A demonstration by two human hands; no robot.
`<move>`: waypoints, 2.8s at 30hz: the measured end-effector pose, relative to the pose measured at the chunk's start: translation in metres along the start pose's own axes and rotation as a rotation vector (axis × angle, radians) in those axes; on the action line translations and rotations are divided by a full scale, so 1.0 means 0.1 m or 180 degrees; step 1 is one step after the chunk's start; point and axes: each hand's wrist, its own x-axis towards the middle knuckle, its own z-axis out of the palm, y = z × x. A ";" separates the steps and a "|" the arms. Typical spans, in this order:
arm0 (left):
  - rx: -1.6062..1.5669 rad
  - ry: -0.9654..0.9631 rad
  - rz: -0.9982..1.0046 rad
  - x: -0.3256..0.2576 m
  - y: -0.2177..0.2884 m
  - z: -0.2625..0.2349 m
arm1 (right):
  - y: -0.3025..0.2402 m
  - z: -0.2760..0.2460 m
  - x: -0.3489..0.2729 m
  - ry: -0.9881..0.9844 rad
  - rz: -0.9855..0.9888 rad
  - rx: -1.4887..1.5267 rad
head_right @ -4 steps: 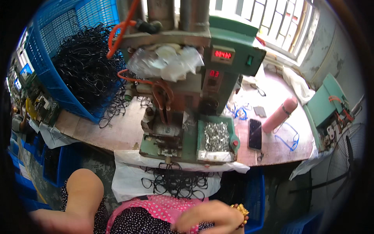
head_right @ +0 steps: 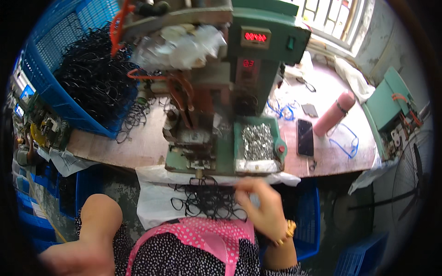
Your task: The person repeatedly picks black cable loops from a pile, places them into a press machine, and secures them with small metal fasteners. The finished assemblies are dropped onto the table. The process is continuous and repetitive throughout the clip.
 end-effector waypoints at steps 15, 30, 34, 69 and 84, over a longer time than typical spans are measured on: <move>0.2327 -0.2357 -0.3497 -1.16 0.36 -0.99 | 1.24 0.13 1.20 0.0880 -0.1030 -0.2458; 0.1040 -0.2861 -0.1325 -0.03 -0.45 -0.50 | 1.13 0.37 0.98 0.1411 -0.0618 -0.1775; 0.1119 -0.2776 -0.1114 -0.04 -0.44 -0.54 | 1.11 0.38 0.96 0.1561 -0.0558 -0.1498; 0.3609 -0.4183 -0.4717 -3.03 -1.20 -2.07 | 1.17 0.36 0.94 0.1606 -0.0690 -0.1192; 0.3575 -0.5122 -0.3110 -2.78 -1.14 -2.23 | 1.12 0.32 0.95 0.1550 -0.0685 -0.0945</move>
